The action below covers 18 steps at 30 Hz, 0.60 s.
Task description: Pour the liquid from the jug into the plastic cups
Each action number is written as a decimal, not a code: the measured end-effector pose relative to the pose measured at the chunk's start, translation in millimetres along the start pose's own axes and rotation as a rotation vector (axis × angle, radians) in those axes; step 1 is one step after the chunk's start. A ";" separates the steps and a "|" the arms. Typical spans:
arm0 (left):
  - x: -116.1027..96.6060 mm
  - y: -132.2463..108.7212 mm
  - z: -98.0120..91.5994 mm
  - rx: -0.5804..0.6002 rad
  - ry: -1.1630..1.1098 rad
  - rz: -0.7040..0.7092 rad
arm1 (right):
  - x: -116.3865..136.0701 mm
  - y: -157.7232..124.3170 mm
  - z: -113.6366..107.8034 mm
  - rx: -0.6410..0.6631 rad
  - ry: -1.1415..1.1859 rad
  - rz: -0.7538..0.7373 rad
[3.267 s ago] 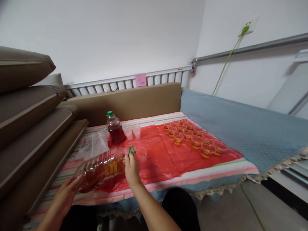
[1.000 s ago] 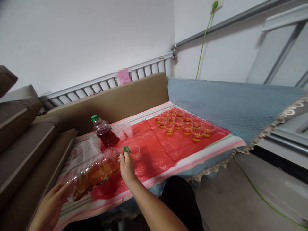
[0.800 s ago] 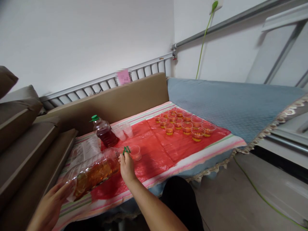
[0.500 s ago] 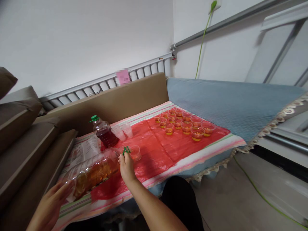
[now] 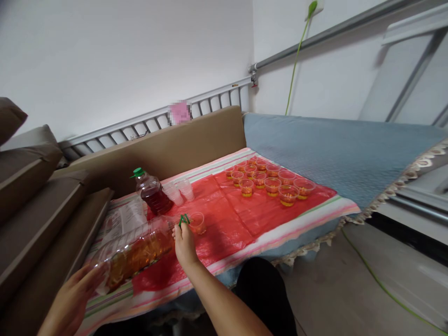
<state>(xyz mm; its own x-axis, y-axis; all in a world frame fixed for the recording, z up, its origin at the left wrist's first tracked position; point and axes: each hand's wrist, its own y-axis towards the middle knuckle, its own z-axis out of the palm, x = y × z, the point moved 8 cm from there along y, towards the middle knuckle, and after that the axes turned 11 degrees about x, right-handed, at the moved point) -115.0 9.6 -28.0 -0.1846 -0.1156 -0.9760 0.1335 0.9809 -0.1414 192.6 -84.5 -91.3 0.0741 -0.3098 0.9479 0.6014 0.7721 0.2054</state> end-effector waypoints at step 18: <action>-1.1 -4.3 1.4 -0.010 -0.024 -0.042 | -2.0 -1.7 0.4 0.010 0.002 0.011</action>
<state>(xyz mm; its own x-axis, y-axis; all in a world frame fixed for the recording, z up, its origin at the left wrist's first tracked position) -114.0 5.3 -26.5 -0.1666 -0.1603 -0.9729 0.1166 0.9766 -0.1809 191.1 -84.9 -93.4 0.0817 -0.3025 0.9496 0.5928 0.7807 0.1977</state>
